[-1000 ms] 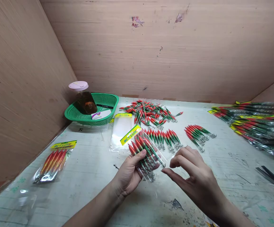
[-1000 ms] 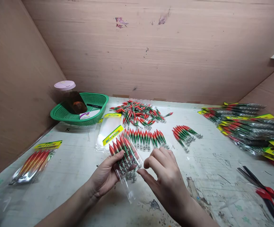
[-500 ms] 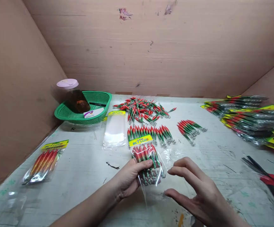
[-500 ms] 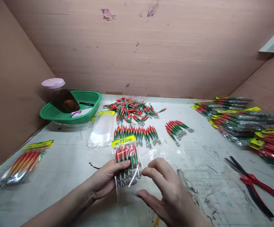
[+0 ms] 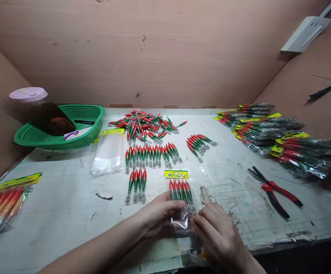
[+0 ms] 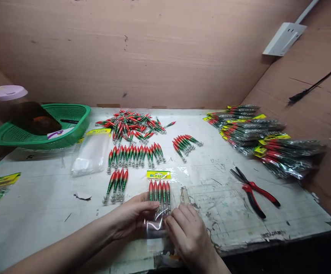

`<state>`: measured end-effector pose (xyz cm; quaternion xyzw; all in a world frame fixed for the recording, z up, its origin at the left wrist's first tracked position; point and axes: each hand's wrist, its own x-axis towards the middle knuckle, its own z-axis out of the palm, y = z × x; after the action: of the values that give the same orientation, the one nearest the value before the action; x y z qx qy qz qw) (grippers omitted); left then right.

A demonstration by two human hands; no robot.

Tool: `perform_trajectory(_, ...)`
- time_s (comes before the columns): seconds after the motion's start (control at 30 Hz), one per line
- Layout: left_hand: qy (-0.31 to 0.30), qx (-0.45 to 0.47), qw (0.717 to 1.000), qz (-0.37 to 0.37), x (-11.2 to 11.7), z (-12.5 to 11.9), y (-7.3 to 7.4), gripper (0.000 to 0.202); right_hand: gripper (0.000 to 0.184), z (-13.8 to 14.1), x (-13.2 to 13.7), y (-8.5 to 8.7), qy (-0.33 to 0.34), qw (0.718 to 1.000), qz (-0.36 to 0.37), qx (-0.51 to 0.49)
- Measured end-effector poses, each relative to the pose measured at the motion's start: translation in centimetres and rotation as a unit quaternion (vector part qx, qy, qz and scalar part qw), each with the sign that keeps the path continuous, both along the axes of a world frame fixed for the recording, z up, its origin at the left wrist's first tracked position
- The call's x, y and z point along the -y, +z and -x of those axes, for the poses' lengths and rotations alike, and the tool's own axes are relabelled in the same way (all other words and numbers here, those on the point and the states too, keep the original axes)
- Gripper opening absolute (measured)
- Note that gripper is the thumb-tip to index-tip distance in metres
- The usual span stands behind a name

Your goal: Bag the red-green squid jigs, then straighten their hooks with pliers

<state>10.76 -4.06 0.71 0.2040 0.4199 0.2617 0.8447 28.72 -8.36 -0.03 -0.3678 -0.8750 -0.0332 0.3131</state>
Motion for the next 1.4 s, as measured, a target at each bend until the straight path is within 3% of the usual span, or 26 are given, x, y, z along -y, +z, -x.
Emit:
perform_trajectory(0.13, -0.012, -0.04, 0.999, -0.024, 2.8, 1.8, -1.0, 0.071, 0.018, 0.0, 0.6, -0.5, -0.015, 0.999, 0.036, -0.014)
perform_trajectory(0.2, 0.003, -0.044, 0.999, -0.029, 4.0, 2.4, -1.5, 0.077, 0.014, 0.3, 1.3, -0.2, -0.012, 0.993, 0.107, -0.054)
perform_trajectory(0.3, 0.012, -0.048, 0.999, -0.022, 5.0, 2.6, -2.1, 0.082, 0.012, 1.2, 2.3, 0.1, 0.025, 0.962, 0.249, -0.11)
perform_trajectory(0.4, 0.022, -0.055, 0.998, -0.02, 5.2, 2.4, -2.7, 0.082, 0.013, 2.4, 2.7, -0.5, 0.032, 0.939, 0.325, -0.104)
perform_trajectory(0.53, 0.033, -0.076, 0.996, -0.029, 5.2, 2.0, -3.1, 0.079, 0.013, 3.4, 2.6, -1.9, -0.003, 0.942, 0.332, -0.055)
perform_trajectory(0.67, 0.038, -0.133, 0.988, -0.063, 5.2, 1.5, -2.4, 0.067, 0.014, 3.6, 2.3, -1.9, 0.031, 0.963, 0.265, -0.03)
perform_trajectory(0.77, 0.042, -0.161, 0.985, -0.053, 5.1, 1.0, -1.5, 0.06, 0.017, 2.1, 2.4, -0.9, 0.058, 0.935, 0.334, -0.103)
perform_trajectory(0.87, 0.041, -0.168, 0.984, -0.033, 5.0, 0.6, -1.2, 0.056, 0.019, -1.9, 3.1, -0.5, -0.022, 0.902, 0.382, -0.202)
perform_trajectory(0.97, 0.033, -0.18, 0.982, -0.045, 5.2, 0.6, -1.4, 0.053, 0.014, -7.8, 3.9, -1.1, -0.203, 0.914, 0.271, -0.223)
perform_trajectory(1.07, -0.032, -0.233, 0.963, -0.129, 5.9, 1.5, -1.6, 0.051, 0.033, -12.9, 4.2, -1.5, -0.37, 0.917, 0.132, -0.076)
perform_trajectory(1.1, -0.061, -0.28, 0.938, -0.197, 6.2, 2.0, -1.7, 0.049, 0.039, -13.9, 4.2, -1.4, -0.398, 0.913, 0.088, -0.009)
perform_trajectory(1.13, -0.084, -0.336, 0.893, -0.286, 6.4, 2.5, -1.7, 0.046, 0.042, -14.3, 4.0, -1.1, -0.404, 0.912, 0.043, 0.05)
perform_trajectory(1.17, -0.095, -0.391, 0.828, -0.392, 6.5, 3.1, -1.7, 0.042, 0.041, -14.1, 3.8, -0.8, -0.388, 0.917, 0.0, 0.092)
perform_trajectory(1.2, -0.096, -0.432, 0.742, -0.504, 6.4, 3.6, -1.7, 0.039, 0.036, -13.4, 3.5, -0.4, -0.349, 0.929, -0.032, 0.115)
perform_trajectory(1.27, -0.083, -0.453, 0.544, -0.701, 5.8, 4.3, -1.7, 0.034, 0.019, -10.8, 2.7, 0.2, -0.213, 0.968, -0.06, 0.119)
perform_trajectory(1.33, -0.082, -0.418, 0.381, -0.82, 4.9, 4.5, -1.7, 0.03, 0.018, -7.5, 2.0, 0.4, -0.05, 0.99, -0.06, 0.12)
perform_trajectory(1.37, -0.089, -0.395, 0.33, -0.852, 4.4, 4.5, -1.7, 0.027, 0.022, -6.0, 1.6, 0.3, 0.018, 0.99, -0.058, 0.125)
perform_trajectory(1.4, -0.098, -0.373, 0.303, -0.871, 4.0, 4.3, -1.7, 0.023, 0.027, -4.7, 1.4, 0.1, 0.072, 0.988, -0.057, 0.124)
